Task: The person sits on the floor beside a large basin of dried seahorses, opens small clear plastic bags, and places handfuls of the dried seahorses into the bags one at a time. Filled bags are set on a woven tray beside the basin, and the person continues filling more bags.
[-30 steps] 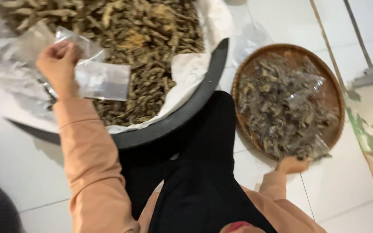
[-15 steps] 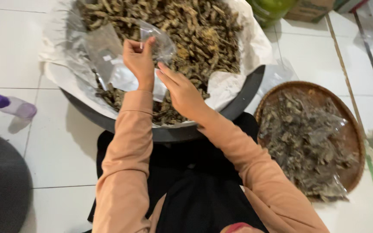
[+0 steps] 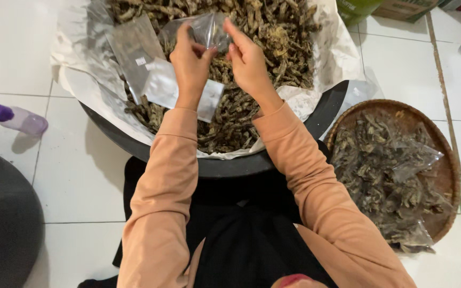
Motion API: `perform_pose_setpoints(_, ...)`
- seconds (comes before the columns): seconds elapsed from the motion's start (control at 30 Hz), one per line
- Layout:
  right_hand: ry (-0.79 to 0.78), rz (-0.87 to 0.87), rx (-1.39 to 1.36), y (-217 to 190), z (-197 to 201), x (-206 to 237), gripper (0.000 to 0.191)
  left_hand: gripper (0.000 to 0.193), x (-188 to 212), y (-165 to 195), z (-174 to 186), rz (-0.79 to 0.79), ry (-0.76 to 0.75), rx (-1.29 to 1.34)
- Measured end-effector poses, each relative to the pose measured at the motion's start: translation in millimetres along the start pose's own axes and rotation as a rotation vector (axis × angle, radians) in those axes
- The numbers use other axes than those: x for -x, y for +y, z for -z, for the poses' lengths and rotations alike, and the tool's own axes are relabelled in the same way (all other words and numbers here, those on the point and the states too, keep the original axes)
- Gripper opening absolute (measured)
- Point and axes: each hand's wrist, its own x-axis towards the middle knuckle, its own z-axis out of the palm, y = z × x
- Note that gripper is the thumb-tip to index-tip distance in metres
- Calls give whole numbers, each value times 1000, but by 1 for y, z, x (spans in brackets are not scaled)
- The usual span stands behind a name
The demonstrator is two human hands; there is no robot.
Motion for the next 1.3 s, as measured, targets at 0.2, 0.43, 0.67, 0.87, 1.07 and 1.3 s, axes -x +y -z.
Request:
perform_pose_setpoints(0.2, -176, 484, 34, 12, 10, -10, 60, 75, 19, 18, -16, -258, -45, 112)
perform_pose_setpoints(0.43, -94, 421, 96, 32, 35, -23, 37, 93, 30, 35, -25, -188, -304, 75)
perform_pose_setpoints(0.67, 123, 366, -207, 28, 61, -31, 48, 98, 33, 22, -48, -106, -469, 508)
perform_pose_setpoints(0.87, -394, 589, 258, 13, -3, -7, 54, 105, 5, -26, -16, 466, -335, 1232)
perform_pose_setpoints(1.07, -400, 666, 437, -8, -10, 14, 57, 103, 5, -17, 6, 399, -420, 1501)
perform_pose_setpoints(1.3, -345, 759, 597, -18, -12, 26, 58, 103, -9, -38, 1, 316, -106, 1297)
